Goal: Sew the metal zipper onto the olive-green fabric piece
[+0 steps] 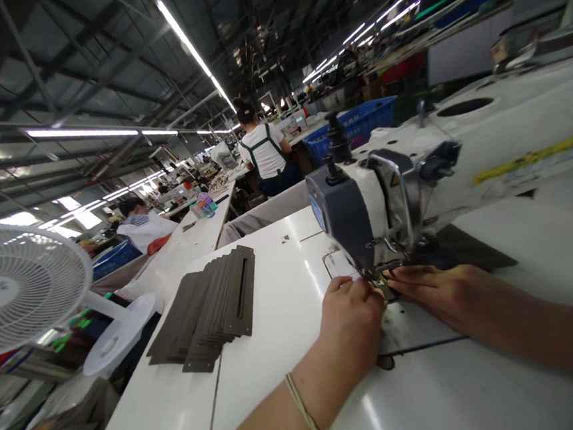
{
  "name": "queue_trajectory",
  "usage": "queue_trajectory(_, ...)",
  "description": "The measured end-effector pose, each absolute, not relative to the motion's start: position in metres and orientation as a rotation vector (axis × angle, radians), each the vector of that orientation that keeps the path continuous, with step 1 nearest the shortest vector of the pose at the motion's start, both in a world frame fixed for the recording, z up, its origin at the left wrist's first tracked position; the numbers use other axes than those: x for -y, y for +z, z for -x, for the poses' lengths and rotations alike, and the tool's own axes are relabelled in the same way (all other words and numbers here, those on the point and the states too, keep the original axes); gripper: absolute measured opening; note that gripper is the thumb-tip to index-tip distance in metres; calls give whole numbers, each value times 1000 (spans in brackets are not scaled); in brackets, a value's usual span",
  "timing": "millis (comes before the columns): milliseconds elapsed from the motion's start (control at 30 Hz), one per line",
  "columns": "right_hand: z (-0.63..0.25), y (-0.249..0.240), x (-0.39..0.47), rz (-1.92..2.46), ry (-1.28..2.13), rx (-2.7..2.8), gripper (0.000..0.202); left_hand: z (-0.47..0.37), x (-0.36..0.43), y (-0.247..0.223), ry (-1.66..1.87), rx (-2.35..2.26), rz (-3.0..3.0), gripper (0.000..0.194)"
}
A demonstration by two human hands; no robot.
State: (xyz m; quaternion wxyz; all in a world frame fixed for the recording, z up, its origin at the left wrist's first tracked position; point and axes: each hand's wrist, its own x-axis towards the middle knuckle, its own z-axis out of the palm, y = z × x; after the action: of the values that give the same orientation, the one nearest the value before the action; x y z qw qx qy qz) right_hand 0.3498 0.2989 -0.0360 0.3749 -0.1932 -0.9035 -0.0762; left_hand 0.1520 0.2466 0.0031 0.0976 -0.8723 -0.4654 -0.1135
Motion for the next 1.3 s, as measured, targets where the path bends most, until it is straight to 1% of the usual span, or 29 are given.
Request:
queue_trajectory(300,-355,-26,-305,443,-170,2408,45,-152,-248,3,-300,1389,2584,5)
queue_trajectory(533,-350,-18,-302,427,-366,2353,43,-152,-251,-2,-335,1373,2542,8)
queue_trajectory(767,-344,-27,-302,487,-322,2302,42,-154,-253,-10,-411,1389,2491,9)
queue_trajectory(833,-347,-31,-306,502,-317,2324,35,-152,-254,-11,-430,1393,2487,9)
queue_trajectory(900,-353,-33,-313,577,-352,2337,23,-150,-254,-9,-432,1386,2489,9)
queue_trajectory(933,-357,-34,-317,625,-379,2339,22,-149,-253,-7,-427,1377,2487,9)
queue_trajectory(1000,-368,-37,-321,668,-452,2325,30,-149,-246,0,-408,1335,2474,9)
queue_trajectory(1067,-379,-41,-315,680,-552,2281,27,-151,-233,7,-422,1272,2471,9)
queue_trajectory(1100,-384,-45,-307,677,-619,2243,26,-154,-223,9,-454,1237,2491,11)
queue_trajectory(1167,-391,-53,-281,668,-748,2165,34,-161,-203,12,-542,1171,2575,21)
queue_trajectory(1233,-397,-62,-247,594,-768,2167,36,-169,-186,13,-590,1107,2679,41)
queue_trajectory(1300,-402,-69,-217,460,-668,2254,33,-176,-177,13,-551,1038,2778,59)
